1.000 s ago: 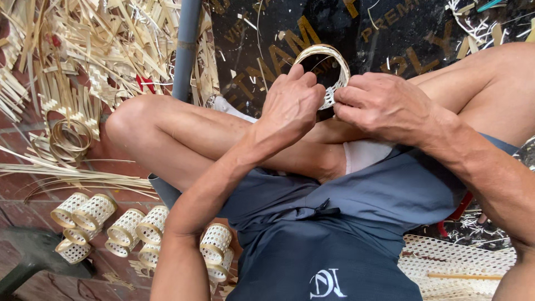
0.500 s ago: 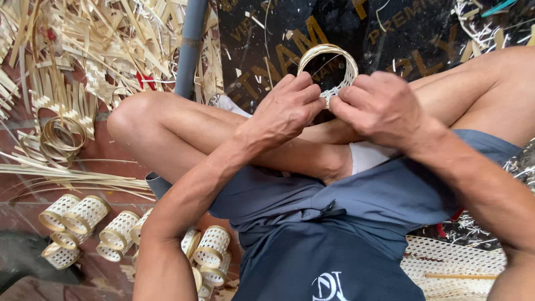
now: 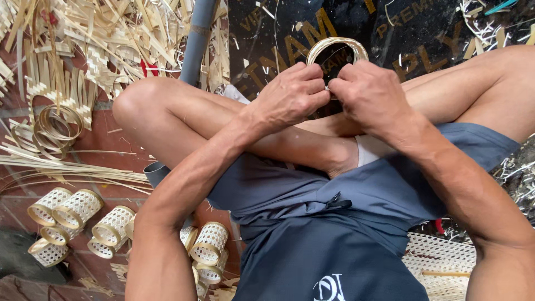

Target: The person sits on the workshop floor assembling woven bamboo baskets. They fit a round wooden base into a woven bamboo cylinder, squeeze glue from a plastic bottle around the rim, trim bamboo strips with pliers and a knife, and press a bamboo rim ring onto the basket edge.

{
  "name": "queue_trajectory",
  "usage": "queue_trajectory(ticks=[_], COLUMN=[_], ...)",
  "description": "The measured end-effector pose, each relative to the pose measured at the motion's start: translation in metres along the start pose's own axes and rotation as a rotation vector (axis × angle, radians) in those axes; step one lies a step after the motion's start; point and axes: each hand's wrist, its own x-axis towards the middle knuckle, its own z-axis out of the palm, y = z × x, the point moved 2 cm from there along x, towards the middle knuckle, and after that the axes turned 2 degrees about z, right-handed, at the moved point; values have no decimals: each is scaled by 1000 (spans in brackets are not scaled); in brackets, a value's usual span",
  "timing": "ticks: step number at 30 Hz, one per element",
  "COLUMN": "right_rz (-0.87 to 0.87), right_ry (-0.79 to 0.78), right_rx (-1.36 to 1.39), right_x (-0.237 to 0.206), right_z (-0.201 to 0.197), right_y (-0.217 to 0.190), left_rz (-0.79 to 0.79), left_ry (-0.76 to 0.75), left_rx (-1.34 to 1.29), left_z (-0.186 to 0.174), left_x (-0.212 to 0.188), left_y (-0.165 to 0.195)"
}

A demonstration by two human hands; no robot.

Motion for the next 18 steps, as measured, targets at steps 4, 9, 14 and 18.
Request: queue_trajectory(ticks=[4,9,14,18], right_rz=[58,186,163,182], right_ry=[-252,-535,-505,-554], right_rx=[106,136,167,174], right_x=[15,31,37,39], right_z=[-12,-9,-10,-12], right_y=[16,29,32,31], left_rz=[1,-50,-63,-49], left_ry=[10,-1,11,1], left_rx=[4,-37,-45,-43], left_z=[0,-3,-9,-6], left_x=[1,5,5,5], left_y=[0,3,5,4])
